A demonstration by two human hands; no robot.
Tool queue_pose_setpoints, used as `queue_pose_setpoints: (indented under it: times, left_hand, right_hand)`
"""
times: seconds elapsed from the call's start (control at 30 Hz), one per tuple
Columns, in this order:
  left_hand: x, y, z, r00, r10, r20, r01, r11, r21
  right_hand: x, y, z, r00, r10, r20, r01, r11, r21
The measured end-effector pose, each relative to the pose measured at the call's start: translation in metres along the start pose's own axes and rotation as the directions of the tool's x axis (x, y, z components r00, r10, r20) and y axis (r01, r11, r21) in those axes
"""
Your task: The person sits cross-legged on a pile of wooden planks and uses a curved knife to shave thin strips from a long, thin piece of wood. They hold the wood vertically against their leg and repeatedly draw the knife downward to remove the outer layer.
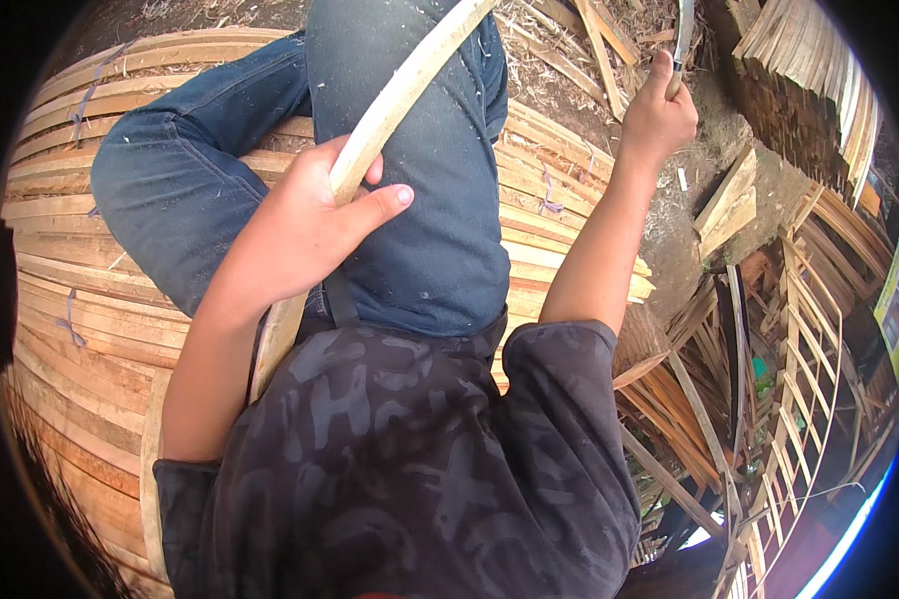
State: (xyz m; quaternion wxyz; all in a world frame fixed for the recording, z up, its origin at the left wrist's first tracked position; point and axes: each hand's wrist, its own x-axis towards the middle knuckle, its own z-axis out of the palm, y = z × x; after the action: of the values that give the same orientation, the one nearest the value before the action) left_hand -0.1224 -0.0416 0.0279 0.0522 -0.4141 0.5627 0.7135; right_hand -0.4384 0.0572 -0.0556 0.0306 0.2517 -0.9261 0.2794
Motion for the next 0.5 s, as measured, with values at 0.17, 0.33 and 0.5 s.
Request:
queue_pose_setpoints:
  times: [0.17,0.33,0.5]
  left_hand:
    - [0.004,0.012,0.008,0.994,-0.053,-0.099,0.064,0.991,0.114]
    - [0.005,0.012,0.004,0.998,0.009,-0.069,-0.003,0.996,0.094]
    - [0.008,0.013,0.01,0.996,0.011,-0.092,-0.001,0.994,0.107]
  right_hand:
    - [-0.064,-0.031,-0.022,0.954,-0.196,0.227,0.097,0.918,0.385]
    - [-0.081,-0.057,-0.014,0.881,-0.179,0.438,0.133,0.982,0.134]
    - [-0.055,-0.04,0.026,0.915,-0.356,0.187,0.351,0.934,0.064]
